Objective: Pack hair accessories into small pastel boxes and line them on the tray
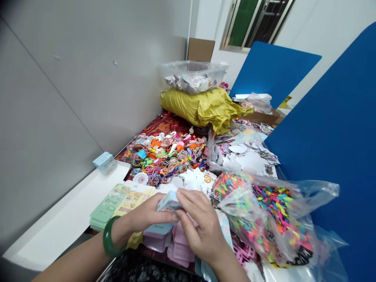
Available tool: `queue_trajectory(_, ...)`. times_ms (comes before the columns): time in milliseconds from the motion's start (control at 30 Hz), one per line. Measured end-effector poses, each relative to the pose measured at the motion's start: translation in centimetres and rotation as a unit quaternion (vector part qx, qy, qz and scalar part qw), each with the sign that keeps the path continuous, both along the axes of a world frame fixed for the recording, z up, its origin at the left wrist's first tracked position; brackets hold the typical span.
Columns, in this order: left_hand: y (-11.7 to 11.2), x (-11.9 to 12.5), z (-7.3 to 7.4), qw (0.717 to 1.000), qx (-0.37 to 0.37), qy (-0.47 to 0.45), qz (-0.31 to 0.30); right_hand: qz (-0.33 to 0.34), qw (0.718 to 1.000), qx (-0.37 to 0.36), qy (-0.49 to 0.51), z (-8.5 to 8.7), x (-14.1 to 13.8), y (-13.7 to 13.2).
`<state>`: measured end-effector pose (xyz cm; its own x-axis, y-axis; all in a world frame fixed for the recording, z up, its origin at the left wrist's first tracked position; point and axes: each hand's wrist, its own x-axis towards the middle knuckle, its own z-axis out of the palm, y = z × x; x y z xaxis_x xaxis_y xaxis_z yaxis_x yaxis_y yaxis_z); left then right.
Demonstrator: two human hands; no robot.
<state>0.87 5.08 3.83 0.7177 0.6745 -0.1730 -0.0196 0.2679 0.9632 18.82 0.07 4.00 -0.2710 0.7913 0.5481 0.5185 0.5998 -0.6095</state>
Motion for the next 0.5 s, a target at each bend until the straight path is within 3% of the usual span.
queue_trajectory(133, -0.6, 0.0, 0.0, 0.993, -0.110, -0.020, 0.049, -0.033, 0.995, -0.062, 0.069, -0.2, -0.5, -0.1)
queue_trajectory(233, -0.9, 0.1, 0.1, 0.990, -0.118, -0.012, 0.075, -0.098, 0.977, -0.087, 0.167, 0.1, -0.4, 0.4)
queue_trajectory(300, -0.8, 0.2, 0.1, 0.989, -0.116, -0.032, 0.084, -0.104, 0.954, -0.160, 0.231, 0.4, 0.0, 1.0)
queue_trajectory(367, -0.3, 0.0, -0.1, 0.986, -0.112, -0.073, 0.096, -0.089, 0.910, -0.273, 0.298, 0.3, 0.3, 1.7)
queue_trajectory(433, 0.3, -0.3, -0.3, 0.989, -0.026, -0.088, 0.112, -0.074, 0.851, -0.365, 0.370, 0.0, 0.3, 2.4)
queue_trajectory(500, 1.0, -0.8, -0.5, 0.981, 0.157, -0.040, 0.111, -0.047, 0.813, -0.423, 0.397, -0.4, 0.2, 3.2)
